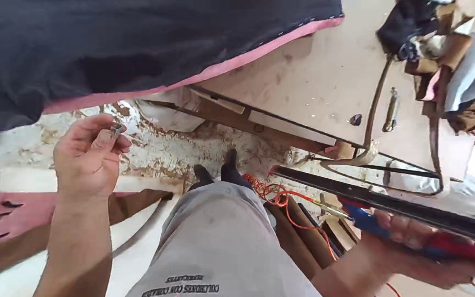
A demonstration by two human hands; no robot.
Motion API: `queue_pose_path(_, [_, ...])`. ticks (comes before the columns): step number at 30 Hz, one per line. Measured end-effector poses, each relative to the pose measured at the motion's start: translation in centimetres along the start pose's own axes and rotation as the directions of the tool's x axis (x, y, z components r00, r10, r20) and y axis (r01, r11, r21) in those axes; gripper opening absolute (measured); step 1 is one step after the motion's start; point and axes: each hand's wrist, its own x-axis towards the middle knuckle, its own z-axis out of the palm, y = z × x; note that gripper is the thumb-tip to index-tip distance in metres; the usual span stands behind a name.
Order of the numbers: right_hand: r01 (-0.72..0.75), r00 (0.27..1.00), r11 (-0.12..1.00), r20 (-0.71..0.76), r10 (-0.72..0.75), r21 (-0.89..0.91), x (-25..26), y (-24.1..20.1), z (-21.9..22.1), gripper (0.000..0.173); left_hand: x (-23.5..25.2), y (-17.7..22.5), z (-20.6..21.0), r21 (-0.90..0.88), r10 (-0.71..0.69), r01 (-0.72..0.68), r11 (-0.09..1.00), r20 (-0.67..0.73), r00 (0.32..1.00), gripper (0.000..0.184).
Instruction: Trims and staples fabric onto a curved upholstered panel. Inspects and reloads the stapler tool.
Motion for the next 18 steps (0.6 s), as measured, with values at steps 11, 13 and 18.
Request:
queue_pose_path(11, [-0.401,0.865,0.909,0.371,0.337,0.109,-5.9,9.5,8.4,0.03,-8.8,0.1,8.5,-0.083,0.018,-0.008,0.997,0.13,0.991,0.031])
queue_pose_path(13, [-0.55,0.758,0.816,0.515,0.4,0.176,-5.9,13.0,11.0,0.037,-9.9,1.0,11.3,-0.137,0.075,-0.059,0.989,0.117,0.99,0.026])
queue_pose_path(18, [-0.769,0.439,0.639,0.734,0.518,0.009,-5.4,17.4,14.2,0.036,-13.2,-0.4,11.9,-0.004,0.081,-0.083,0.997,-0.185,0.979,0.023])
